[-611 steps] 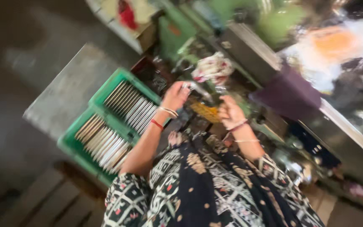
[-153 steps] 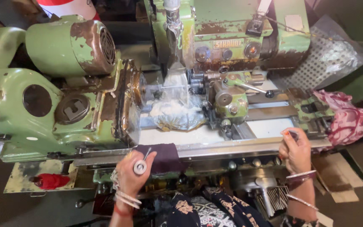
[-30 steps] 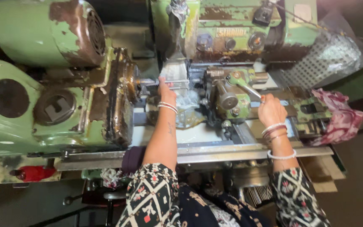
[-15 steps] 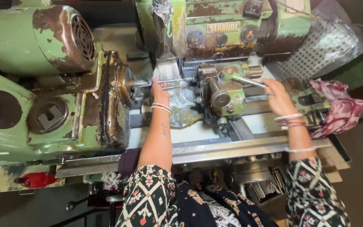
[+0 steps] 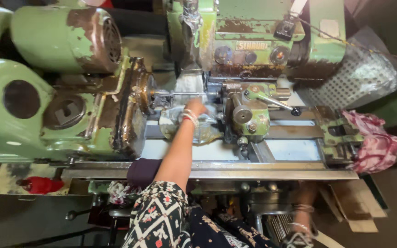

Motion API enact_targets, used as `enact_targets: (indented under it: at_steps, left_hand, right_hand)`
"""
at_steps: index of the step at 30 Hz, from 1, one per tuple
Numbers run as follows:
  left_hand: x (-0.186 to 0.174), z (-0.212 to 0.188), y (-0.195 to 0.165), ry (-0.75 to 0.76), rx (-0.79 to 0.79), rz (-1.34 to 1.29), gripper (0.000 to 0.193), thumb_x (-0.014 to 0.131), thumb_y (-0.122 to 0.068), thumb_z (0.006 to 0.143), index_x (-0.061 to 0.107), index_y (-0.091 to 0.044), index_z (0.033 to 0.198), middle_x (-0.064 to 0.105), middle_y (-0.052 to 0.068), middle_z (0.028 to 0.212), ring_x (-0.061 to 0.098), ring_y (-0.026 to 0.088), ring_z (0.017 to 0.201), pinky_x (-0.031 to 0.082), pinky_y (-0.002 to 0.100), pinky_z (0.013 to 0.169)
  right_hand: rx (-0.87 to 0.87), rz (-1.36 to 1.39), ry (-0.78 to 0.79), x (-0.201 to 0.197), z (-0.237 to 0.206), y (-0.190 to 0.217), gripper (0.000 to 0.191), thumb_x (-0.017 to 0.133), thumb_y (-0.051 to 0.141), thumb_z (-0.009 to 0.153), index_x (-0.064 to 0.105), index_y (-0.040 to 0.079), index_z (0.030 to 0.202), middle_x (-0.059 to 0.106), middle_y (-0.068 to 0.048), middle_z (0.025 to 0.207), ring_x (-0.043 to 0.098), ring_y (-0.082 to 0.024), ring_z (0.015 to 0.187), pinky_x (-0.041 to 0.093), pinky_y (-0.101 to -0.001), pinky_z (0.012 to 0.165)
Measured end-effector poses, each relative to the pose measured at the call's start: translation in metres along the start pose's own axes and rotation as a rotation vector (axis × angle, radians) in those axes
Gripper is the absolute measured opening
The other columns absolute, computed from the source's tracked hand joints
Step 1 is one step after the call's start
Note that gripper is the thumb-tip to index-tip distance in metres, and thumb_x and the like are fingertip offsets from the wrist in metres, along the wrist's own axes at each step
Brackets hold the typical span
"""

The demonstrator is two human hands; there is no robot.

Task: The person repeatedly picks metal rods from green bins, inserts them into a metal turning machine, operates the controls to machine the rods, and then removes and places the finished rods back into the bins. The process is repeated multiple times throughout the clip.

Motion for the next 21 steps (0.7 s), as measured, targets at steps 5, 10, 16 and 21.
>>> enact_targets:
  at_steps: [5,10,16,21]
  left_hand:
    - [-0.043,-0.068,-0.030,-0.226,0.213,0.076,0.059,0.096,-0.028,0.067,0.067,0.004,0.107,0.072,0.026,0.100,0.070,0.041,0.097,0.057,0.045,0.084]
    - [-0.128,-0.195,0.059,-0.472,0.510,-0.241,0.041,0.087,-0.021,0.084,0.063,-0.006,0.114,0.072,0.011,0.105,0.073,0.023,0.093,0.057,0.035,0.081]
    - [-0.138,-0.318,0.281,-1.111,0.294,-1.009,0.021,0.047,-0.025,0.115,0.050,-0.013,0.131,0.067,0.005,0.089,0.058,0.008,0.068,0.048,0.020,0.056]
    - [-0.070,-0.373,0.371,-1.014,-0.041,-0.202,0.032,0.073,-0.022,0.102,0.056,-0.001,0.119,0.064,0.011,0.099,0.058,0.023,0.084,0.051,0.034,0.073]
  right_hand:
    - [-0.106,-0.056,0.104,-0.009,-0.017,-0.002,0.033,0.049,0.022,0.110,0.061,0.000,0.131,0.068,-0.032,0.119,0.065,-0.047,0.109,0.052,-0.0526,0.093]
    - [-0.078,-0.209,0.248,-0.021,-0.032,-0.010,0.041,0.049,0.019,0.103,0.063,0.006,0.140,0.068,-0.034,0.115,0.065,-0.050,0.106,0.052,-0.0551,0.091]
    - [0.020,-0.293,1.244,0.052,-0.149,0.051,0.049,0.075,0.035,0.087,0.068,0.024,0.134,0.074,-0.018,0.096,0.069,-0.033,0.089,0.058,-0.0463,0.084]
    - [-0.685,0.064,1.547,0.128,-0.291,0.165,0.029,0.047,0.034,0.108,0.062,0.009,0.112,0.071,-0.008,0.098,0.071,-0.024,0.087,0.057,-0.0387,0.083]
Point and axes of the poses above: each hand's wrist, its own z-axis towards the middle knuckle, its own x-axis out of the palm, y = z × x, the point moved 2 cm from there along z, towards the middle knuckle
